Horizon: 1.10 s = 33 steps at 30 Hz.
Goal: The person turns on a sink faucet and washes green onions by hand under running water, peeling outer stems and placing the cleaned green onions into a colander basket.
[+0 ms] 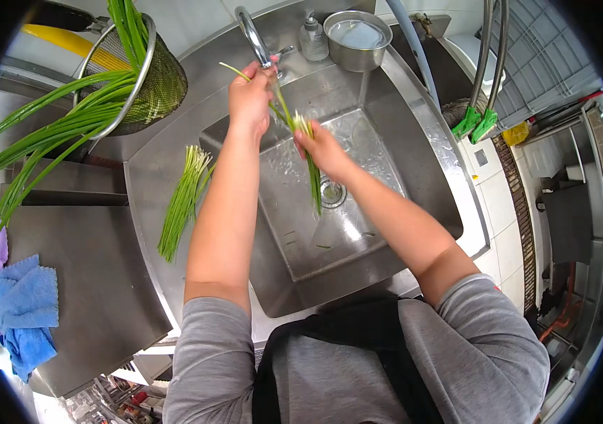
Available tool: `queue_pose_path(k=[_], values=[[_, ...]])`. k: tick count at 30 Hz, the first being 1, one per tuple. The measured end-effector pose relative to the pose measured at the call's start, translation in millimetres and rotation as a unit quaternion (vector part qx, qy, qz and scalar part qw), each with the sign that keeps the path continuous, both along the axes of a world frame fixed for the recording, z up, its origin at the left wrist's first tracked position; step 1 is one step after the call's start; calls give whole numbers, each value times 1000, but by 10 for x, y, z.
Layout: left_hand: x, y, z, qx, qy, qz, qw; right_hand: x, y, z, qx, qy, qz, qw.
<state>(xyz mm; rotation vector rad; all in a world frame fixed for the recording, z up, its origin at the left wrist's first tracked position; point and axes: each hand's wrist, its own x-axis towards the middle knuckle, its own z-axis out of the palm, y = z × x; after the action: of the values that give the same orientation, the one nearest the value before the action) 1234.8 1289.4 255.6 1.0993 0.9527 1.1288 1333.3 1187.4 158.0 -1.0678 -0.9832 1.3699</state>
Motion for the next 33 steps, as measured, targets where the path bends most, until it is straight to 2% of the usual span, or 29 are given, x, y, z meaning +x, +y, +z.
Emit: queue_pose_path(k=[2, 4, 7, 8, 10, 12, 13, 14, 16, 17, 19, 22, 24, 25, 26, 28, 31, 33], values=[[-38, 77, -15, 7, -18, -17, 1000, -18, -244, -364, -30, -28, 11, 999], [-35, 49, -7, 3, -14, -9, 1000, -22, -416, -581, -100, 21, 14, 995], [-88, 51, -15, 0, -25, 32, 999, 61, -362, -653, -96, 47, -12, 994], [-114, 69, -6, 4, -43, 63, 997, 93, -342, -593, -97, 48, -15, 994], [-244, 108, 13, 21, -32, 56, 998, 202, -249, -327, -77, 84, -70, 991], [-342, 138, -84, 43, 171, 97, 979, 287, -152, -187, -53, 101, -64, 991], [-367, 85, -129, 30, 257, 77, 963, 307, -108, -91, -33, 107, -68, 991], [-351, 34, -197, 34, 256, 79, 963, 318, -57, -7, -13, 113, -73, 991], [-274, -66, -374, 45, 308, -31, 950, 296, 33, 66, 4, 130, -63, 989], [-192, -131, -322, 47, 309, -30, 950, 273, 73, 88, 18, 125, -54, 991], [-36, -257, -125, 71, 187, -64, 978, 210, 121, 133, 29, 120, -44, 991], [49, -169, -16, 5, 176, -32, 984, 145, 120, 175, 29, 143, -33, 989], [32, -67, 18, -3, 145, -43, 988, 132, 97, 154, 25, 111, -22, 993], [31, -21, 34, -3, 82, -40, 996, 130, 64, 104, 26, 111, -21, 993], [41, -9, 84, -4, 19, -36, 999, 138, 3, -35, 11, 79, -10, 997], [71, -7, 127, -17, 23, -18, 999, 173, -169, -351, -33, 16, -1, 999], [44, 84, 7, -4, -32, -23, 999, 315, -529, -822, -147, -42, -17, 988], [-41, 106, -25, -83, -184, -72, 977, 536, -723, -1263, -178, -59, -58, 981]])
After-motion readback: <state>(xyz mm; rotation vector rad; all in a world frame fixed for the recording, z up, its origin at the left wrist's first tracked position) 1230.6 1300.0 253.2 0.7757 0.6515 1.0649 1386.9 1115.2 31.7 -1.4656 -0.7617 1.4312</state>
